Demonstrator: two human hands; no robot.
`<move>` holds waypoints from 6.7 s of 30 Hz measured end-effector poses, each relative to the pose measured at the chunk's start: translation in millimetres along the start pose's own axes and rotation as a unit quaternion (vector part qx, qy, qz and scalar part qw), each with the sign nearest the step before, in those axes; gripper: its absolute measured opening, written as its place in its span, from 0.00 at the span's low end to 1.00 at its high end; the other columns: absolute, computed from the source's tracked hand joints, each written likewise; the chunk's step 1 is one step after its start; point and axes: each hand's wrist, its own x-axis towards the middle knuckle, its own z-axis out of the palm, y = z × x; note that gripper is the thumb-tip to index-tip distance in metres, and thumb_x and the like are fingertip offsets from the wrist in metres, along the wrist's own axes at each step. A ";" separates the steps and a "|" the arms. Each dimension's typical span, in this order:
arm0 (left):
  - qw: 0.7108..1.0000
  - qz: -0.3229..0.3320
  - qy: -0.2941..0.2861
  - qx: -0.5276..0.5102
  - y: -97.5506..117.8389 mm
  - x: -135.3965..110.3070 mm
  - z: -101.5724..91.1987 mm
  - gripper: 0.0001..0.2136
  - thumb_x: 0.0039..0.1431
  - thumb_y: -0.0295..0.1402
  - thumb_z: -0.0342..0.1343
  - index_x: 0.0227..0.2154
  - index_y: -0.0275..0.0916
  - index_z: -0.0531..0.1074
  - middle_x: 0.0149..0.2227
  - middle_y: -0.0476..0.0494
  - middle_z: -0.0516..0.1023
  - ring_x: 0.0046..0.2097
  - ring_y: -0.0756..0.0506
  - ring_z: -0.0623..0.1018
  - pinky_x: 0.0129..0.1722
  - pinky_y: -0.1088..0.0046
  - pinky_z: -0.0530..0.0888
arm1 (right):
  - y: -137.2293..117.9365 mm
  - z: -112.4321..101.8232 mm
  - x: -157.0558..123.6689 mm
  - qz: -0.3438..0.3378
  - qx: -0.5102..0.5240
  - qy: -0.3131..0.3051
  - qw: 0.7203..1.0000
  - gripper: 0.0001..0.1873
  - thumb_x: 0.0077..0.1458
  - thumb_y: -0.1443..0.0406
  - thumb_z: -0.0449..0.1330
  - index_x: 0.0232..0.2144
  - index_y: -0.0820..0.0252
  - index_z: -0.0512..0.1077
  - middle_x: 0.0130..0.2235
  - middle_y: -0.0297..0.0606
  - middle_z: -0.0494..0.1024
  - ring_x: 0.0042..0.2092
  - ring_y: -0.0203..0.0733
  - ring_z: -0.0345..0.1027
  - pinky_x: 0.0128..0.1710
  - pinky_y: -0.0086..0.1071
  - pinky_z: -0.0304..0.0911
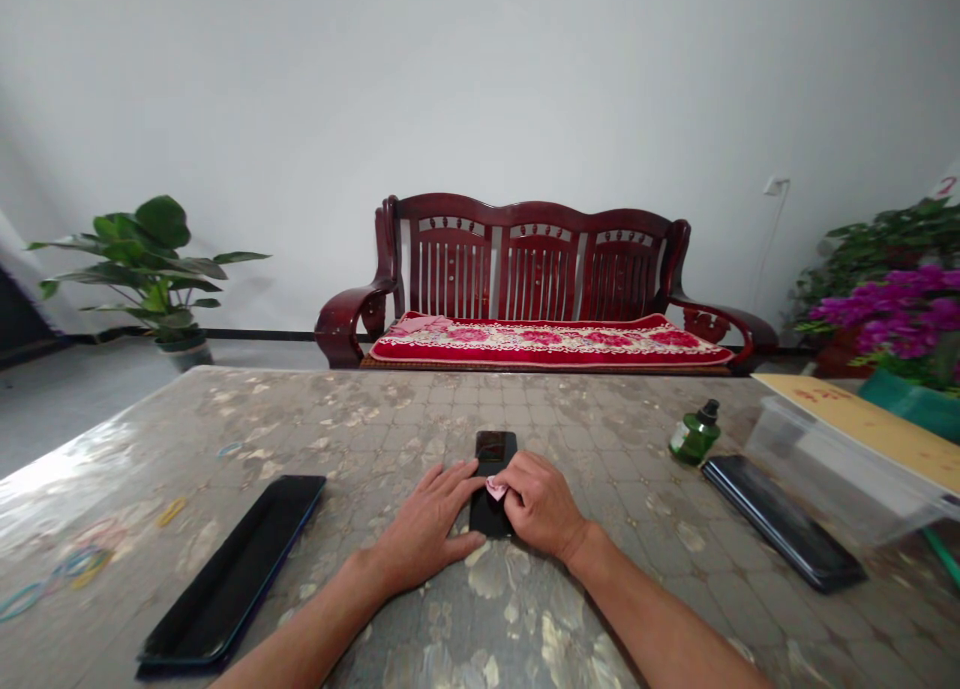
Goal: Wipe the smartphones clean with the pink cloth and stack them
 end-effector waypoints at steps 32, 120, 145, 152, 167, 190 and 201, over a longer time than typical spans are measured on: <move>1.000 0.001 -0.002 0.000 1.7 0.2 -1.6 0.28 0.55 0.34 0.61 0.59 0.44 0.63 0.66 0.38 0.61 0.66 0.37 0.61 0.66 0.50 0.53 | 0.3 -2.3 0.1 -0.013 0.007 0.001 1.000 0.14 0.50 0.77 0.55 0.32 0.57 0.75 0.30 0.35 0.71 0.34 0.40 0.64 0.35 0.31 0.56; 0.990 0.109 0.091 0.017 21.6 -8.5 1.9 0.17 0.52 0.31 0.61 0.47 0.43 0.76 0.52 0.44 0.79 0.52 0.37 0.78 0.59 0.49 0.69 | -13.2 -11.2 1.7 0.188 0.067 -0.012 0.980 0.16 0.52 0.77 0.56 0.33 0.54 0.79 0.33 0.33 0.77 0.37 0.37 0.70 0.37 0.27 0.60; 0.994 0.100 0.023 0.039 22.3 -8.5 -0.9 0.19 0.58 0.30 0.59 0.53 0.41 0.73 0.57 0.41 0.75 0.58 0.36 0.73 0.58 0.55 0.71 | 13.2 -4.4 12.4 0.073 -0.075 -0.026 0.994 0.17 0.58 0.77 0.53 0.37 0.56 0.78 0.35 0.39 0.76 0.40 0.43 0.65 0.42 0.33 0.59; 0.994 0.105 0.026 0.024 17.5 -9.4 4.1 0.19 0.58 0.31 0.59 0.53 0.42 0.73 0.57 0.41 0.75 0.58 0.35 0.73 0.58 0.54 0.71 | 11.1 -4.2 10.6 0.064 -0.059 -0.020 0.996 0.18 0.58 0.77 0.52 0.37 0.55 0.78 0.35 0.38 0.75 0.40 0.42 0.65 0.42 0.33 0.60; 0.993 0.112 0.019 0.018 18.0 -8.0 3.7 0.20 0.58 0.29 0.58 0.54 0.43 0.72 0.58 0.42 0.74 0.60 0.36 0.72 0.59 0.56 0.71 | 13.9 -1.0 12.5 0.058 -0.033 -0.020 0.998 0.18 0.60 0.77 0.51 0.39 0.56 0.78 0.36 0.38 0.76 0.41 0.43 0.65 0.44 0.34 0.61; 0.993 0.117 0.028 -0.015 24.9 -6.7 -2.7 0.17 0.58 0.27 0.56 0.51 0.43 0.74 0.55 0.43 0.76 0.61 0.40 0.71 0.60 0.61 0.69 | 3.4 -1.6 9.0 0.007 0.018 -0.031 0.999 0.17 0.51 0.76 0.53 0.33 0.56 0.78 0.30 0.36 0.73 0.36 0.40 0.65 0.37 0.31 0.58; 0.992 0.119 0.024 -0.032 25.9 -5.5 -3.5 0.19 0.57 0.26 0.57 0.52 0.42 0.73 0.56 0.45 0.76 0.60 0.41 0.71 0.62 0.62 0.66 | 0.4 -2.3 7.2 -0.003 0.004 -0.027 1.000 0.12 0.49 0.75 0.56 0.27 0.57 0.76 0.28 0.35 0.71 0.33 0.39 0.64 0.34 0.31 0.56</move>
